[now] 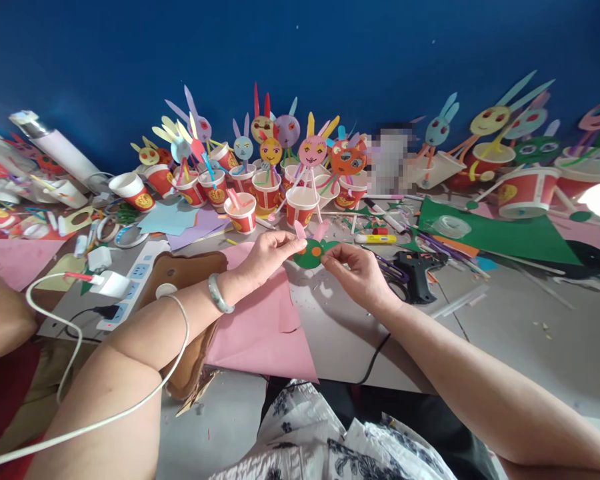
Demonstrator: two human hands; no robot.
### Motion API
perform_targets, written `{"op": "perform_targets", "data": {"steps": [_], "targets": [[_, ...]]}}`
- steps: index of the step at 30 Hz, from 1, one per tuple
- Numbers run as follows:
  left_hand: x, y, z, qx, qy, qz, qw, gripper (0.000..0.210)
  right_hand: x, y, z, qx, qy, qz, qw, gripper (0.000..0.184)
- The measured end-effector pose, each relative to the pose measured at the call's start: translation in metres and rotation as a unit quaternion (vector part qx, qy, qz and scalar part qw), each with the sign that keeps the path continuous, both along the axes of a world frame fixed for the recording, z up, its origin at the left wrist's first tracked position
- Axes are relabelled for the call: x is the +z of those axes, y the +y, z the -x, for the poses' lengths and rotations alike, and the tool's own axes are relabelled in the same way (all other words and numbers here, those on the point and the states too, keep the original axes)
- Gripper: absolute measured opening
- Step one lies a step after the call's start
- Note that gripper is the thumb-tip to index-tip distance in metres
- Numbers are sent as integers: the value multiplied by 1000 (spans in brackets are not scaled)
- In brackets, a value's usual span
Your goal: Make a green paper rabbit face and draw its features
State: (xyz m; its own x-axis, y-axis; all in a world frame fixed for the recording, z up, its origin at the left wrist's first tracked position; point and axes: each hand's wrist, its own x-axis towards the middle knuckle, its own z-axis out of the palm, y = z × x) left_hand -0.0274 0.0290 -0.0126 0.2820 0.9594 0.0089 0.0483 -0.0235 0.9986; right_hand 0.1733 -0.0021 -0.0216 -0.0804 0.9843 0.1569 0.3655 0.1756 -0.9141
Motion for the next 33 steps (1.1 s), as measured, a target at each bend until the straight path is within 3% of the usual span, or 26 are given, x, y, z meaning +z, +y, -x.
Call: {"op": "perform_targets", "data": {"steps": [6, 17, 27, 33], "targets": [[-1, -2, -1, 4, -18, -8, 1000, 40, 2, -1, 1, 7, 3, 2, 1000, 21], [2, -6, -5, -63, -28, 24, 997, 41, 0, 0, 0, -4, 23, -15, 1000, 23], [0, -6, -4, -42, -8, -20, 999, 35, 0, -1, -1, -1, 11, -20, 1000, 25], [6, -4, -2, -15, -17, -14, 1000, 38, 1, 8, -16, -90, 68, -70, 991, 37]]}}
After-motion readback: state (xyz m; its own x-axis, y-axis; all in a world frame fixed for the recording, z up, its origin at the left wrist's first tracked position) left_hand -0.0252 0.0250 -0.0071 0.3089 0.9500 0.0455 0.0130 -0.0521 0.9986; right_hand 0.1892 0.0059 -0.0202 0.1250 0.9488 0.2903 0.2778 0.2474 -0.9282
